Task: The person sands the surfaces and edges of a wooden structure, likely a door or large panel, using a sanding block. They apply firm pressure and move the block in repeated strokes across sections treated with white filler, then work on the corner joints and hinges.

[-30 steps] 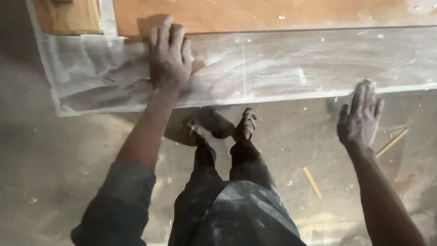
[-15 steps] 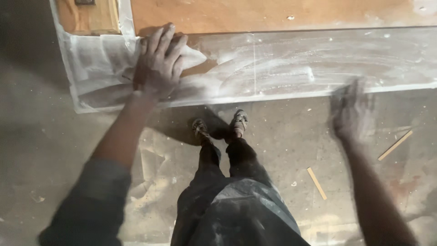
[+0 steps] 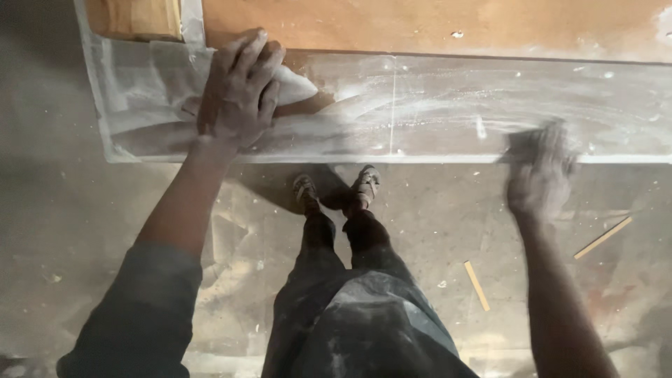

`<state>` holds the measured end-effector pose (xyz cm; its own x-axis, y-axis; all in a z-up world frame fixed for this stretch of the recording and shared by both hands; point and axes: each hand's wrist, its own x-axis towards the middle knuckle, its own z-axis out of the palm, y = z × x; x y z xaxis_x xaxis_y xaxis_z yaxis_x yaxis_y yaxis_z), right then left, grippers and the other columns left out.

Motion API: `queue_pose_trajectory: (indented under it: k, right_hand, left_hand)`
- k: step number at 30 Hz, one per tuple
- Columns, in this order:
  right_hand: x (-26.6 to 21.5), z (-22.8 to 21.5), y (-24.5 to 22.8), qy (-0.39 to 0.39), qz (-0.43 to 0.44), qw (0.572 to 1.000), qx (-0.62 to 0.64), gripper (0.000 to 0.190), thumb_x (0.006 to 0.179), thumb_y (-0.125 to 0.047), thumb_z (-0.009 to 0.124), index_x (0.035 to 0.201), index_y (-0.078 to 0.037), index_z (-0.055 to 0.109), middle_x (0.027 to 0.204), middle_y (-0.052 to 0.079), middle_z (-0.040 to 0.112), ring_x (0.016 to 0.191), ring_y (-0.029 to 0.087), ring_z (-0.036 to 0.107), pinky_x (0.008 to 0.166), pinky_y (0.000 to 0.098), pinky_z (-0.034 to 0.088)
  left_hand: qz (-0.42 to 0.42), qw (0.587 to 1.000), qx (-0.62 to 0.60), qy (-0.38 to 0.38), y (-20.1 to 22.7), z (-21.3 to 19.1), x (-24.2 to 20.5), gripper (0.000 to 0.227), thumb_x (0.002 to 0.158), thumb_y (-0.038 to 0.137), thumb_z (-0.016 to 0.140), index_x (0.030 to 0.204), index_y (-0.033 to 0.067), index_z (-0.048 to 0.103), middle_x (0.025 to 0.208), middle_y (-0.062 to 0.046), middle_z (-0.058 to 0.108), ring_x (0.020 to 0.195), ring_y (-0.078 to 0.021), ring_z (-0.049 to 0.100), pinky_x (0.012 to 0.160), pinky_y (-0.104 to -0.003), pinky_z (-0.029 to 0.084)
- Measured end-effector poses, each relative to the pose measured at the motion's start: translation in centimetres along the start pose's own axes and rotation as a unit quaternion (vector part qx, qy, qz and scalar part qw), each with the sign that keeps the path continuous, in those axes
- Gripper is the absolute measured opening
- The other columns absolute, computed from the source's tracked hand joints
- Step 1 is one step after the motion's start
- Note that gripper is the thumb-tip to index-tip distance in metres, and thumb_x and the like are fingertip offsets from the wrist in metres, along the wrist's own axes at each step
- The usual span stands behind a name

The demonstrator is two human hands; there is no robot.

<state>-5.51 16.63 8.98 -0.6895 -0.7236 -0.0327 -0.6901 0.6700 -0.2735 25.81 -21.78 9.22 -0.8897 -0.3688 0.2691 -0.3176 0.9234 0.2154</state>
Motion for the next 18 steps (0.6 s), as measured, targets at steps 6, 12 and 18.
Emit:
queue_pose_trajectory:
  k: [6, 12, 18]
  right_hand:
    - [-2.8, 9.0, -16.3, -0.032, -0.165, 0.984, -0.062, 0.070, 0.097, 0.004, 0.021, 0.165, -0.011, 0.021, 0.172, 0.015, 0.020, 0.156, 0.040, 0.027, 0.115, 0.0436, 0.045]
    - [0.4, 0.8, -10.9, -0.083, -0.120, 0.989, -0.038, 0.070, 0.109, -0.049, 0.030, 0.162, -0.004, 0.023, 0.169, 0.023, 0.024, 0.149, 0.035, 0.035, 0.101, 0.0517, 0.049]
    - [-3.6, 7.0, -18.2, -0.126, -0.164, 0.972, -0.112, 0.069, 0.103, -0.033, 0.041, 0.162, -0.003, 0.023, 0.170, 0.021, 0.022, 0.147, 0.037, 0.033, 0.111, 0.0547, 0.034]
  left_hand:
    - [-0.014, 1.000, 0.008, -0.001, -0.1, 0.3, 0.0, 0.043, 0.110, 0.022, 0.062, 0.150, 0.0075, 0.059, 0.154, -0.017, 0.050, 0.140, -0.0349, 0.046, 0.119, -0.048, 0.040]
    - [0.004, 0.999, 0.039, -0.014, -0.5, 0.3, 0.4, 0.045, 0.108, 0.023, 0.063, 0.149, 0.0054, 0.058, 0.153, -0.019, 0.050, 0.138, -0.0362, 0.046, 0.120, -0.048, 0.040]
    - [-0.039, 0.999, 0.008, -0.009, -0.6, 1.2, 0.6, 0.041, 0.108, 0.021, 0.061, 0.146, 0.0080, 0.060, 0.154, -0.015, 0.051, 0.139, -0.0339, 0.046, 0.121, -0.046, 0.039]
